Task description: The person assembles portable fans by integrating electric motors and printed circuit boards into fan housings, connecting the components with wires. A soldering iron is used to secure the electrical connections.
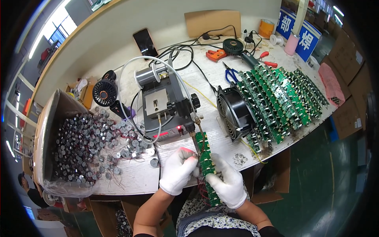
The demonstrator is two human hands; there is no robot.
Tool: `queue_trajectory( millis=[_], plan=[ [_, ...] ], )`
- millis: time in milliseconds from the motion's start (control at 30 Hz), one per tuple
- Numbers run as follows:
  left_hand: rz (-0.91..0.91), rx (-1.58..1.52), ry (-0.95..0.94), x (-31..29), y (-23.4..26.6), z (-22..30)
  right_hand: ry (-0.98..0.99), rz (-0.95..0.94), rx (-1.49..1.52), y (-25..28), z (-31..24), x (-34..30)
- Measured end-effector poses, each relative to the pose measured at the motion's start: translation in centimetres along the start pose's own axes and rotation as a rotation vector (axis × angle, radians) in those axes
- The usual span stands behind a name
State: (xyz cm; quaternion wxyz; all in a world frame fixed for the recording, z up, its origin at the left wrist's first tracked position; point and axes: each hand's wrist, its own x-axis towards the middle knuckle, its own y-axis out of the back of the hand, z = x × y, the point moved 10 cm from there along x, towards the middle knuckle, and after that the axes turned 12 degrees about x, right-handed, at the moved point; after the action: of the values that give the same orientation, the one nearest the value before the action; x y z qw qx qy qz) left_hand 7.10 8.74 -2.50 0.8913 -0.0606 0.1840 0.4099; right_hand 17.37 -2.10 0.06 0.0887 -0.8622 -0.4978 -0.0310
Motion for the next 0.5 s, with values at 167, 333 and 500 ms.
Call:
queue_trajectory(
  millis=[167,333,500],
  plan=[
    [-0.006,-0.076,0.021,0.1,0.2,-0.4,-0.009,0.008,0.022,0.2,0.4,-0.2],
    [0.099,-0.012,-0.02,-0.5,1.7,-0.5,-0.031,0.05,-0.023,0.5,0.5,-0.3],
    [0.161,0.009,-0.067,-1.2,3.1,-1.3,-0.026,0.043,-0.05,0.6,0.4,-0.5]
  ],
)
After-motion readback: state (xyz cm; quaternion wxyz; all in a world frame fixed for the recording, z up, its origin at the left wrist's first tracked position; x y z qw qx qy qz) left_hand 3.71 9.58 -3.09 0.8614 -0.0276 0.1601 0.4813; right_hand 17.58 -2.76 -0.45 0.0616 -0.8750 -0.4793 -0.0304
